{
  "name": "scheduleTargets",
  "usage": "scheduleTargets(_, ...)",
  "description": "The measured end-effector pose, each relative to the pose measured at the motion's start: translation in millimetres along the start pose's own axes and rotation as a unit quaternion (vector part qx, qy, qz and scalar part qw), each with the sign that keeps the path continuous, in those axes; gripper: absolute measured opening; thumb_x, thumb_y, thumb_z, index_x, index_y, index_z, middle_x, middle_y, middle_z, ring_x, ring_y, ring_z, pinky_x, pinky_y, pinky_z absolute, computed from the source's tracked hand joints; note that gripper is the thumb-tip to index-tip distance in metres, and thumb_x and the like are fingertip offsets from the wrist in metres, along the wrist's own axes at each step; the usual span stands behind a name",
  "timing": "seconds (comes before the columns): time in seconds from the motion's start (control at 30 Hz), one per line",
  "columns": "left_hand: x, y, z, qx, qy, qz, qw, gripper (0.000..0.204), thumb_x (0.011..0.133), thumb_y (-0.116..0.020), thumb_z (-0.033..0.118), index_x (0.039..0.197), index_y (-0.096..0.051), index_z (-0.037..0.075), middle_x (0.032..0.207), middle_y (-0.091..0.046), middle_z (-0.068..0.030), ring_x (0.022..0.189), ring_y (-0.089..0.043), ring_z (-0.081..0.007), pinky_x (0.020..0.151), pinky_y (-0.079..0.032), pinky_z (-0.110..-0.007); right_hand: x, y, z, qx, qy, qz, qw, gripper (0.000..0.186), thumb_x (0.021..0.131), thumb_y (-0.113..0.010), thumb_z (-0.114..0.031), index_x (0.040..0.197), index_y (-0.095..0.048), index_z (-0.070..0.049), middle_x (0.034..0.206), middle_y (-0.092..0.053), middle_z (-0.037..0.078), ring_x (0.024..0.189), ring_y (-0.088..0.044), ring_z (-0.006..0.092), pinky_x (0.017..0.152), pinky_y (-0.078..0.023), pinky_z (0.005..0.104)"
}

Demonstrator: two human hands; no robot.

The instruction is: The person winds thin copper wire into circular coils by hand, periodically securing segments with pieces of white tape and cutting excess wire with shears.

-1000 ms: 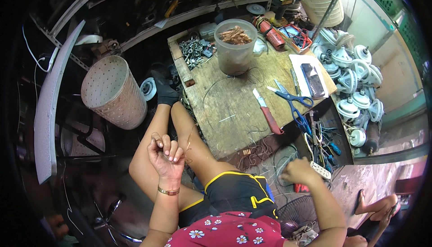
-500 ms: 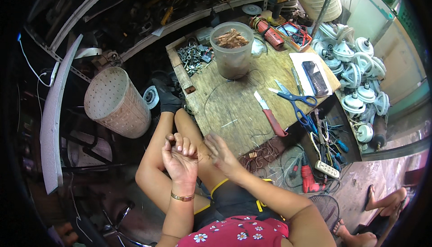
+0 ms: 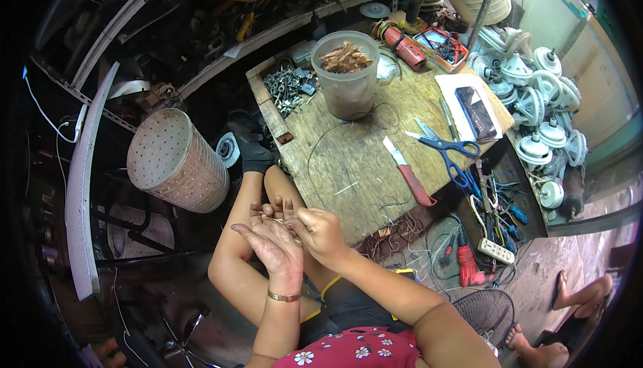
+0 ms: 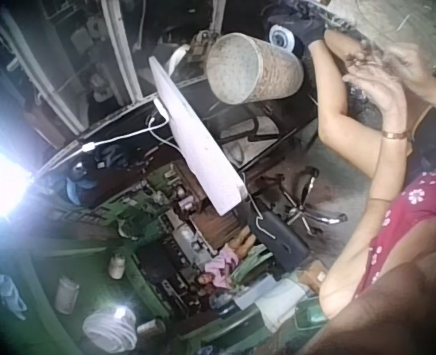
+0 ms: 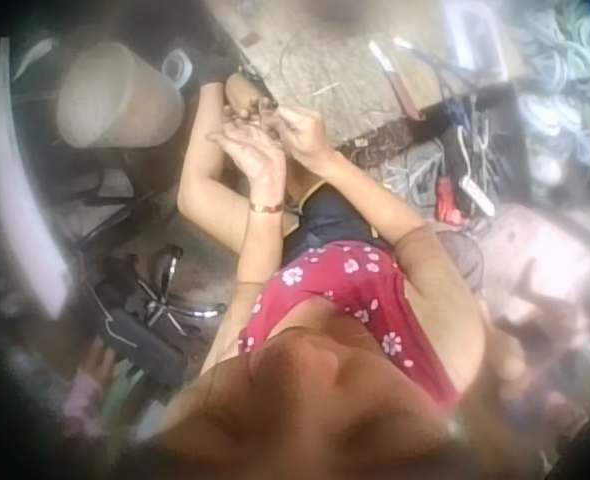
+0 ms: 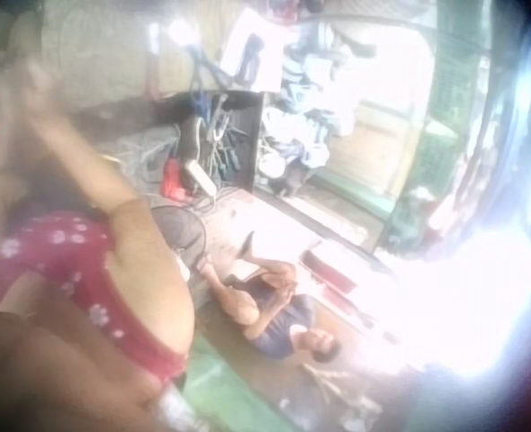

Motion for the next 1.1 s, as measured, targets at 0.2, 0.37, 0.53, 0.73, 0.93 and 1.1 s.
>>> scheduleTargets(0.2,-4.3,1.6,3.2,0.183,-0.129,-0.089,0.971,0.053,0.091,-0.038,0.060,0.100,-0.046,0.008,0.084,-0.041,-0.0018,0.073,-0.049,-0.0162,0.087,-0.045,-0.040,3.4,0.3,-1.3,-0.123,0.044,-0.041,0.991,0.015,0.073,-0.070,-0.012,0.067,-0.059,-0.004,0.055,-0.051,0.016,0.051,-0.053,0.0320,0.046,-0.040,0.0380)
scheduleTargets(0.37,-11.5,-8.6,4.4,0.151,-0.186,-0.178,0.954,0.057,0.094,-0.026,0.059,0.084,-0.044,0.006,0.079,-0.036,-0.0031,0.059,-0.043,-0.0134,0.079,-0.044,-0.037,1.8,5.4,2.0,-0.062,-0.085,-0.021,0.994,0.018,0.075,-0.068,-0.012,0.066,-0.059,0.000,0.057,-0.054,0.019,0.047,-0.052,0.0312,0.045,-0.040,0.0354)
scheduleTargets(0.53,-21.6,-1.2,0.1,0.271,-0.245,-0.208,0.907,0.063,0.090,-0.027,0.066,0.068,-0.036,0.008,0.068,-0.032,-0.0034,0.042,-0.032,-0.0109,0.054,-0.041,-0.028,-0.8,2.8,17.9,-0.046,-0.151,-0.020,0.987,0.022,0.082,-0.063,-0.015,0.068,-0.059,0.001,0.058,-0.054,0.018,0.046,-0.052,0.0259,0.045,-0.040,0.0333)
scheduleTargets(0.73,0.2,-8.7,1.8,-0.045,-0.047,-0.120,0.991,0.064,0.085,-0.040,0.069,0.063,-0.035,0.010,0.063,-0.031,0.0005,0.040,-0.025,-0.0087,0.043,-0.027,-0.023,-23.1,-21.2,49.5,0.422,-0.349,0.022,0.836,0.039,0.099,-0.038,-0.024,0.127,-0.043,0.003,0.125,-0.050,0.019,0.098,-0.056,0.0183,0.084,-0.047,0.0281)
scheduleTargets(0.93,-3.5,19.7,-20.4,0.004,0.025,-0.010,1.000,0.035,0.097,-0.042,0.040,0.105,-0.053,0.008,0.063,-0.033,0.0029,0.044,-0.025,-0.0061,0.047,-0.033,-0.021,3.4,-22.1,37.0,0.508,-0.312,0.089,0.798,0.043,0.100,-0.038,-0.023,0.132,-0.040,0.005,0.129,-0.049,0.022,0.114,-0.053,0.0266,0.096,-0.043,0.0326)
scheduleTargets(1.1,0.3,35.9,-30.3,0.063,0.088,0.018,0.994,0.051,0.096,-0.049,0.019,0.141,-0.030,0.009,0.110,-0.056,-0.0049,0.095,-0.058,-0.0160,0.087,-0.047,-0.029,22.5,-22.8,16.4,0.272,-0.170,0.002,0.947,0.038,0.095,-0.044,-0.010,0.131,-0.044,0.003,0.129,-0.051,0.021,0.127,-0.044,0.0296,0.105,-0.034,0.0378)
Point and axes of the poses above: each hand's wrist, its own x-axis towards the middle knuckle, its own y-axis out of the back of the hand, z = x × y, the point moved 4 cm from there along x, towards the middle knuckle
